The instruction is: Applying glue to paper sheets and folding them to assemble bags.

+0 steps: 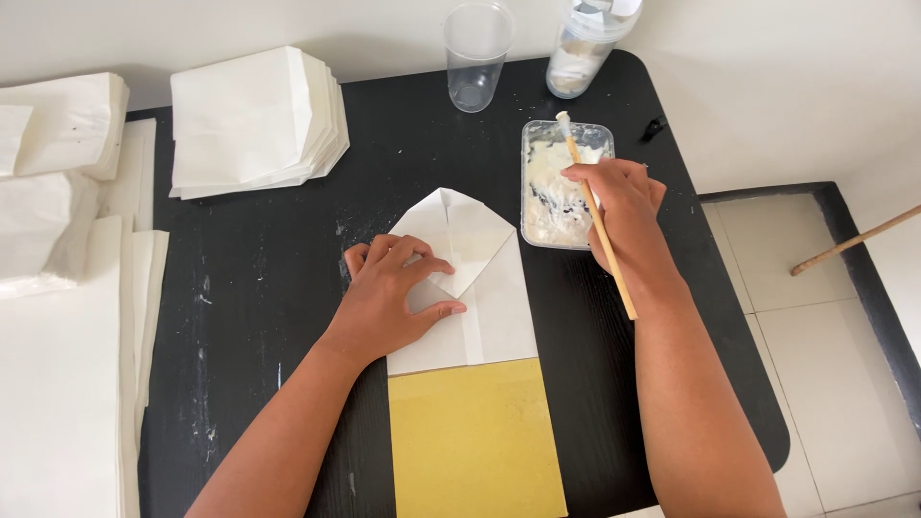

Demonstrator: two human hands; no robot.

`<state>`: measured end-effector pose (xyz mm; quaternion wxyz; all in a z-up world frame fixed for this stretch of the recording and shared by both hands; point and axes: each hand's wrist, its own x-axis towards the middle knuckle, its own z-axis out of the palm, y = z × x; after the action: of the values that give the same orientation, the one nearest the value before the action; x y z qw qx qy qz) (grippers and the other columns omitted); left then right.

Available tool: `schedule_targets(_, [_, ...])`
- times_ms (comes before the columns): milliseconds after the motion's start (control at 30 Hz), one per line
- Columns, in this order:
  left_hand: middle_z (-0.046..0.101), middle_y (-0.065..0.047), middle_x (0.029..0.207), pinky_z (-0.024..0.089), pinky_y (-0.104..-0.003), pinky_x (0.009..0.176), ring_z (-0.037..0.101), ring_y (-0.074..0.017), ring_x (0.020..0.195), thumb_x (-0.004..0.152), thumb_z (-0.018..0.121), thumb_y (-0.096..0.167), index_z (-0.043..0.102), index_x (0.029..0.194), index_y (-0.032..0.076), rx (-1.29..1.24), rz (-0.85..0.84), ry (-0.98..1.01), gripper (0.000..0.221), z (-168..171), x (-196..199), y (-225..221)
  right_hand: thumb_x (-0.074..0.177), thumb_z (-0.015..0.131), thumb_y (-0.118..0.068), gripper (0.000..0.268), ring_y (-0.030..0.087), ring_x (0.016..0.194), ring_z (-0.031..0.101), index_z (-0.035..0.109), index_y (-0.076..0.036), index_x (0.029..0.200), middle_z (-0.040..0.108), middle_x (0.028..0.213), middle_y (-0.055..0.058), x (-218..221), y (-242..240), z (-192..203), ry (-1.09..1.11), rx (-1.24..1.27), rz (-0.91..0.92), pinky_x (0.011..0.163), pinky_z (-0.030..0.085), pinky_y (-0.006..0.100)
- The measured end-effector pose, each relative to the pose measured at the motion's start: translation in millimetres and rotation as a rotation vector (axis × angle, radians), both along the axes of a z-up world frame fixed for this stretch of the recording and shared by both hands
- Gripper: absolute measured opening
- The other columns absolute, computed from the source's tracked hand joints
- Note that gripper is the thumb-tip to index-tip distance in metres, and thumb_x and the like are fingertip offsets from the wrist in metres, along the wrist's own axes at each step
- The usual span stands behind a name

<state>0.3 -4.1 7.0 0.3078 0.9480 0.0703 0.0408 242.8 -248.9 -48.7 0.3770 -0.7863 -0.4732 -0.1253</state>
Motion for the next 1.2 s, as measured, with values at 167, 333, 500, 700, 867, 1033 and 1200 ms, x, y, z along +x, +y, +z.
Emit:
schedule_targets(167, [0.062,-0.005,0.111,0.020,-0.054,0.108,0.048,-0.0259,0.120,0.083,0.080,0.046,0.075,0.113,0.020,0.003,0.000,0.009,0.040,0,0,1,0.093,0.064,-0.003,0.032,0.031,0.117,0.055,0.065,-0.015,0.122,0.065,0.099,0.009,-36,13,51,0.066,0.102,0.042,0.103,0.026,0.046])
schedule_targets(333, [0.061,-0.005,0.111,0.019,-0.054,0.108,0.048,-0.0262,0.120,0.084,0.079,0.045,0.075,0.113,0.020,-0.010,-0.001,0.016,0.039,0,1,1,0.097,0.063,0.000,0.027,0.032,0.115,0.055,0.064,-0.014,0.120,0.064,0.100,0.010,-30,14,47,0.097,0.081,0.033,0.103,0.028,0.047])
schedule_targets(500, [0.061,-0.005,0.110,0.020,-0.054,0.107,0.048,-0.0266,0.120,0.084,0.079,0.045,0.075,0.112,0.020,-0.011,-0.002,0.005,0.038,0,1,1,0.095,0.054,0.007,0.046,0.026,0.125,0.051,0.063,-0.023,0.129,0.064,0.109,0.001,-16,12,29,0.097,-0.093,-0.032,0.103,0.026,0.047])
schedule_targets(700, [0.061,-0.005,0.109,0.020,-0.053,0.107,0.048,-0.0265,0.120,0.083,0.079,0.046,0.075,0.112,0.020,-0.016,0.000,0.003,0.039,0,1,1,0.093,0.044,0.013,0.067,0.020,0.135,0.046,0.061,-0.032,0.139,0.064,0.118,-0.008,-7,10,23,0.093,-0.263,-0.106,0.104,0.024,0.047])
schedule_targets(867, [0.062,-0.005,0.110,0.020,-0.052,0.107,0.048,-0.0265,0.119,0.083,0.079,0.046,0.075,0.112,0.019,-0.020,0.005,-0.002,0.039,0,1,1,0.096,0.045,0.007,0.062,0.016,0.129,0.045,0.064,-0.035,0.137,0.062,0.119,-0.011,-7,10,25,0.081,-0.304,-0.147,0.101,0.023,0.044])
schedule_targets(1033, [0.061,-0.004,0.110,0.021,-0.052,0.106,0.048,-0.0253,0.119,0.083,0.079,0.049,0.075,0.112,0.020,-0.016,-0.004,-0.024,0.041,-5,0,4,0.097,0.041,0.005,0.059,0.014,0.118,0.045,0.065,-0.032,0.136,0.056,0.113,-0.011,-13,10,33,0.060,-0.275,-0.174,0.099,0.023,0.041])
schedule_targets(1200, [0.059,-0.003,0.112,0.022,-0.051,0.107,0.047,-0.0253,0.120,0.086,0.075,0.049,0.072,0.114,0.021,-0.014,-0.038,-0.037,0.040,-8,-1,5,0.098,0.048,0.003,0.041,0.021,0.115,0.049,0.071,-0.019,0.124,0.056,0.108,-0.002,-33,16,53,-0.079,-0.155,-0.233,0.099,0.028,0.042])
